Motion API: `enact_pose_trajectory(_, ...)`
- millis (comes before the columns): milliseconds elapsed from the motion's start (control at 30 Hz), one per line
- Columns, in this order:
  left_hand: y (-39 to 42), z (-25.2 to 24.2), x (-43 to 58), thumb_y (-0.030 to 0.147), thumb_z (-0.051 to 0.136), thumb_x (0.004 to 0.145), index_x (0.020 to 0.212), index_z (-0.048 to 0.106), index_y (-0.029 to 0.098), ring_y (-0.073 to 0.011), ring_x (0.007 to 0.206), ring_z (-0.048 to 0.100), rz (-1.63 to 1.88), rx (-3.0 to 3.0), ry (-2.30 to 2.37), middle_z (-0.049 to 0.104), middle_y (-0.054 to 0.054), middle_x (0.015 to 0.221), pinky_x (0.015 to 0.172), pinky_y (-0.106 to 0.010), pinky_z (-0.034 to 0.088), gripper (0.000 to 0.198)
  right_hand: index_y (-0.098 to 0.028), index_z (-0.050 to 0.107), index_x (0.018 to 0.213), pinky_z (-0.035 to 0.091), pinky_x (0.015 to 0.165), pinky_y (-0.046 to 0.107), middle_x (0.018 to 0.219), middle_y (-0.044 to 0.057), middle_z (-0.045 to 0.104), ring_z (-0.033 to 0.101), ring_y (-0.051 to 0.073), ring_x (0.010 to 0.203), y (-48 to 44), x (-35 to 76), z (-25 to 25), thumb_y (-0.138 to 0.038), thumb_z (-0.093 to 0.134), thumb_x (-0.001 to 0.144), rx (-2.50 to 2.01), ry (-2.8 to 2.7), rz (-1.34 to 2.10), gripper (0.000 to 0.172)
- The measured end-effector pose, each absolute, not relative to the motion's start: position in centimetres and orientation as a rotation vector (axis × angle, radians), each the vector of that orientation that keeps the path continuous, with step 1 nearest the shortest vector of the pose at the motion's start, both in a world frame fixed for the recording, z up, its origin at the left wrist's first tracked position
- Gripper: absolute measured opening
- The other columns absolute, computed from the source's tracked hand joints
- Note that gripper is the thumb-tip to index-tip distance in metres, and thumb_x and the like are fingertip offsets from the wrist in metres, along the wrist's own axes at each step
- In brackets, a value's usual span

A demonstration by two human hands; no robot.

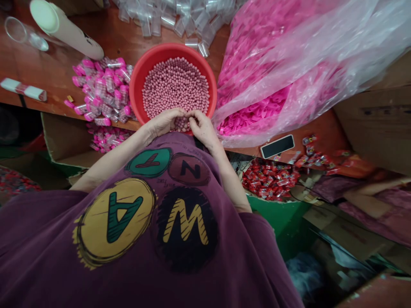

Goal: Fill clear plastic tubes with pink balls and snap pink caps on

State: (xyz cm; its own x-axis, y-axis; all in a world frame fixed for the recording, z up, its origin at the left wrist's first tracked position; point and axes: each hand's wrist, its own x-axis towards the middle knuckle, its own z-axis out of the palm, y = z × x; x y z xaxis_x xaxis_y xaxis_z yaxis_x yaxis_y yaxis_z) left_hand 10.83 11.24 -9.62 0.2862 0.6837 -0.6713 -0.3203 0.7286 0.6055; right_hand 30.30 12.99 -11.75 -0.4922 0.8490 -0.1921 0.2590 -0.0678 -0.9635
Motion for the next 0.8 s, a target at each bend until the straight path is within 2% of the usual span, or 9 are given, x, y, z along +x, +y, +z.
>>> enact_pose_trajectory(167, 11.3, -9.4, 10.8, 0.037, 0.07, 0.095, 0.091, 0.068, 0.02, -0.0174, 0.067, 0.067, 0.692, 0.38, 1.101, 0.073, -0.005, 0.076, 0.066, -0.031, 0.052, 0.018, -0.027, 0.069, 0.115, 0.064, 0.093, 0.044, 0.106, 0.004, 0.077, 0.07, 0.023, 0.093, 13.0, 30.2, -11.7, -0.043, 0.059, 0.102, -1.195, -1.682, 1.624, 0.023)
enact_pose_trajectory(233, 11.2, -8.9, 10.7, 0.028, 0.074, 0.092, 0.093, 0.065, 0.02, -0.015, 0.067, 0.067, 0.698, 0.401, 1.113, 0.073, -0.003, 0.077, 0.066, -0.028, 0.05, 0.012, -0.027, 0.069, 0.115, 0.063, 0.097, 0.045, 0.109, 0.005, 0.077, 0.07, 0.023, 0.097, 13.0, 30.1, -11.6, -0.044, 0.059, 0.102, -1.195, -1.683, 1.61, 0.024)
enact_pose_trajectory(333, 10.9, -8.3, 10.8, 0.013, 0.078, 0.085, 0.096, 0.06, 0.02, -0.0111, 0.068, 0.066, 0.697, 0.431, 1.131, 0.071, 0.0, 0.078, 0.067, -0.025, 0.048, 0.022, -0.026, 0.069, 0.115, 0.062, 0.101, 0.046, 0.112, 0.005, 0.077, 0.07, 0.024, 0.102, 13.0, 30.2, -11.5, -0.045, 0.061, 0.101, -1.218, -1.701, 1.593, 0.025)
enact_pose_trajectory(467, 10.8, -8.7, 10.5, 0.007, 0.078, 0.082, 0.1, 0.063, 0.018, -0.0099, 0.073, 0.067, 0.773, 0.423, 1.156, 0.069, 0.002, 0.082, 0.075, -0.025, 0.052, 0.026, -0.026, 0.07, 0.115, 0.062, 0.099, 0.046, 0.109, 0.005, 0.076, 0.07, 0.024, 0.099, 13.4, 30.9, -12.5, -0.045, 0.061, 0.101, -1.252, -1.688, 1.554, 0.025)
enact_pose_trajectory(533, 11.0, -9.2, 9.9, 0.012, 0.079, 0.086, 0.105, 0.066, 0.019, -0.0105, 0.078, 0.069, 0.838, 0.409, 1.189, 0.071, 0.002, 0.088, 0.076, -0.024, 0.053, 0.024, -0.027, 0.069, 0.115, 0.061, 0.097, 0.046, 0.107, 0.004, 0.075, 0.069, 0.024, 0.097, 13.8, 31.4, -13.4, -0.046, 0.061, 0.102, -1.296, -1.659, 1.495, 0.025)
enact_pose_trajectory(633, 11.4, -9.7, 8.4, 0.029, 0.08, 0.095, 0.108, 0.068, 0.022, -0.0141, 0.086, 0.072, 0.89, 0.379, 1.281, 0.074, -0.002, 0.096, 0.075, -0.026, 0.052, 0.019, -0.026, 0.069, 0.11, 0.061, 0.095, 0.046, 0.104, 0.005, 0.075, 0.068, 0.024, 0.094, 14.1, 31.8, -14.4, -0.045, 0.061, 0.102, -1.357, -1.683, 1.418, 0.022)
enact_pose_trajectory(800, 11.9, -9.2, 6.2, 0.043, 0.077, 0.103, 0.106, 0.065, 0.02, -0.0204, 0.101, 0.075, 0.984, 0.346, 1.502, 0.067, -0.003, 0.091, 0.084, -0.029, 0.052, 0.026, -0.024, 0.072, 0.105, 0.06, 0.102, 0.047, 0.108, 0.008, 0.079, 0.071, 0.027, 0.101, 14.3, 30.2, -15.1, -0.028, 0.056, 0.1, -1.32, -1.905, 1.415, 0.017)
